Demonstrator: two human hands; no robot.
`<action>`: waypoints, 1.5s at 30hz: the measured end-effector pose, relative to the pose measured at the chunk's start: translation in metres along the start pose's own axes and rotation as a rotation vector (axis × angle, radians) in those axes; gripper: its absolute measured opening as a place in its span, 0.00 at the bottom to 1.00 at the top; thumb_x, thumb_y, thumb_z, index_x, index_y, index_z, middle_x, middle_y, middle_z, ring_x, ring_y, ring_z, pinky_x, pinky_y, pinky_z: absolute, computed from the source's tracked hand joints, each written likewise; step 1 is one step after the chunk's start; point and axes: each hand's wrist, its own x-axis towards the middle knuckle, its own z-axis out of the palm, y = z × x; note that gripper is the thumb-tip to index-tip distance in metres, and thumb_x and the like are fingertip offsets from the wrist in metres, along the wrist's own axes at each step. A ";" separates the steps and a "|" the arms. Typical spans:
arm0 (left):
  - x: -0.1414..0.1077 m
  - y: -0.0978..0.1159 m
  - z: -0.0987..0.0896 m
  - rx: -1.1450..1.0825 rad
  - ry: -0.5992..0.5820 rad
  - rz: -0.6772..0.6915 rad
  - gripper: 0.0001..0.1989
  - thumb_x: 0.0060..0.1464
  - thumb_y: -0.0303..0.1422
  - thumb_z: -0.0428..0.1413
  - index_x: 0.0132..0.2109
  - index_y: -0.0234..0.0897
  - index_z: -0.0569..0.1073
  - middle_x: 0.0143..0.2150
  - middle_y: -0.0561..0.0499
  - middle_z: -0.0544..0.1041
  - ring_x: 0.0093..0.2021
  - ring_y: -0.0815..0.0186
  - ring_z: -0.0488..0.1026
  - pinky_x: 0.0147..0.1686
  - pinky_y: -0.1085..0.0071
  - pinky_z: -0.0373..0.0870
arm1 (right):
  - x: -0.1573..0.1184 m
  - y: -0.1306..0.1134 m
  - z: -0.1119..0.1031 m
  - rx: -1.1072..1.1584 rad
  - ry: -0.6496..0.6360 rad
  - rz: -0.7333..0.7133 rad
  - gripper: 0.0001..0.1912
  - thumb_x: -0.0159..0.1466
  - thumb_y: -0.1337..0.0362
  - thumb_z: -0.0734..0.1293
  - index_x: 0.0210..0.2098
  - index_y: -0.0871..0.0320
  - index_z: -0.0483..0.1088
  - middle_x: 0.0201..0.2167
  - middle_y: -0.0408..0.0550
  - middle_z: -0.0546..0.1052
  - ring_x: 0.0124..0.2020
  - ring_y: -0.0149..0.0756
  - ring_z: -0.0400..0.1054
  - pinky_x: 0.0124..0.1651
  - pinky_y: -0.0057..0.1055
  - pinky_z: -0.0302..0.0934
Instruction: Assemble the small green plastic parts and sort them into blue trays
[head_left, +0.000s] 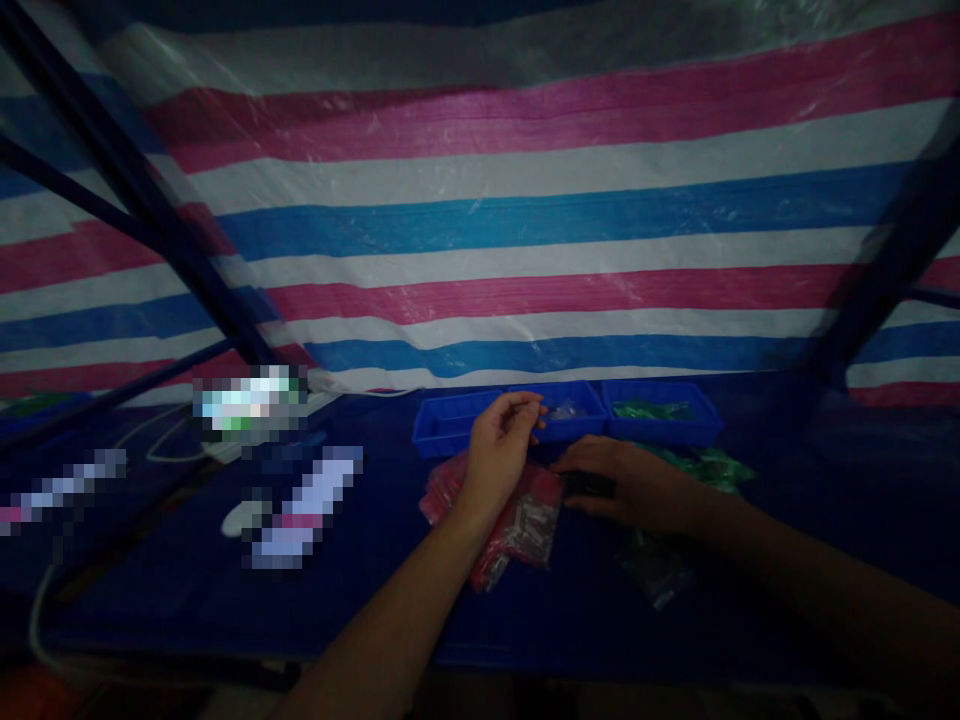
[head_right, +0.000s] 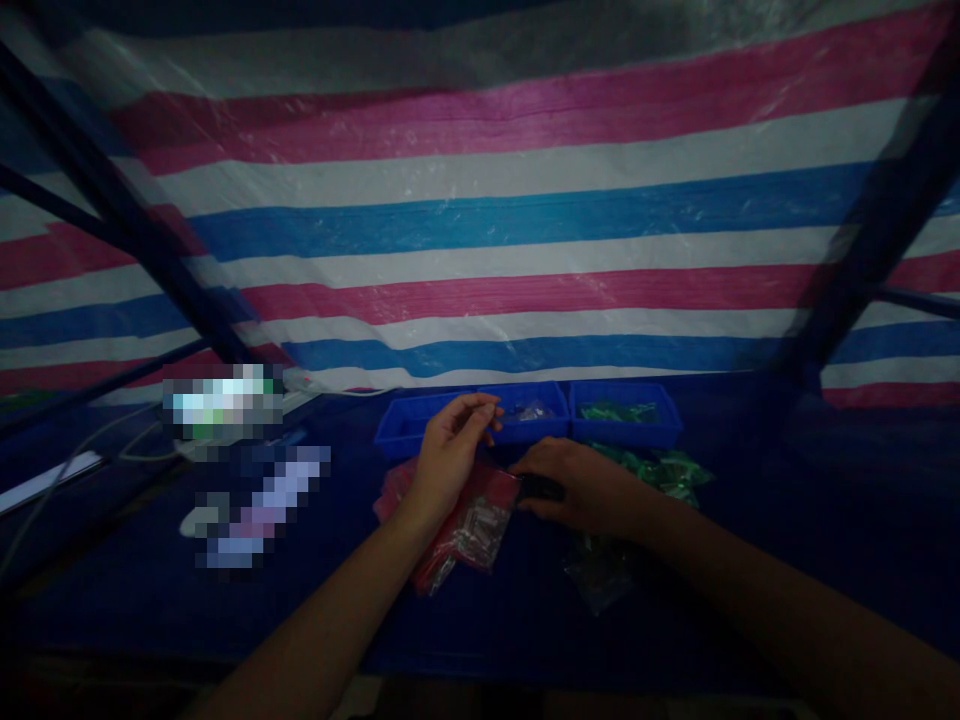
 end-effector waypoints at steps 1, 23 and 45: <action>0.000 0.000 0.000 0.002 -0.002 -0.002 0.12 0.60 0.37 0.59 0.46 0.32 0.78 0.39 0.46 0.81 0.35 0.66 0.76 0.30 0.74 0.70 | 0.000 0.001 0.000 0.009 -0.005 0.024 0.19 0.67 0.58 0.72 0.57 0.53 0.75 0.53 0.53 0.80 0.55 0.45 0.74 0.59 0.42 0.67; -0.001 -0.003 0.000 0.022 -0.036 0.009 0.10 0.61 0.35 0.59 0.46 0.34 0.79 0.41 0.46 0.81 0.36 0.66 0.77 0.33 0.73 0.70 | 0.003 -0.008 -0.004 0.090 0.230 0.105 0.14 0.64 0.73 0.68 0.48 0.53 0.76 0.44 0.46 0.82 0.45 0.39 0.77 0.51 0.36 0.68; -0.013 -0.004 0.005 0.222 -0.415 0.006 0.11 0.62 0.37 0.61 0.46 0.36 0.82 0.43 0.44 0.84 0.41 0.60 0.81 0.42 0.67 0.74 | 0.004 -0.002 -0.010 0.590 0.564 0.398 0.16 0.62 0.54 0.75 0.46 0.55 0.78 0.41 0.50 0.84 0.43 0.44 0.80 0.49 0.40 0.74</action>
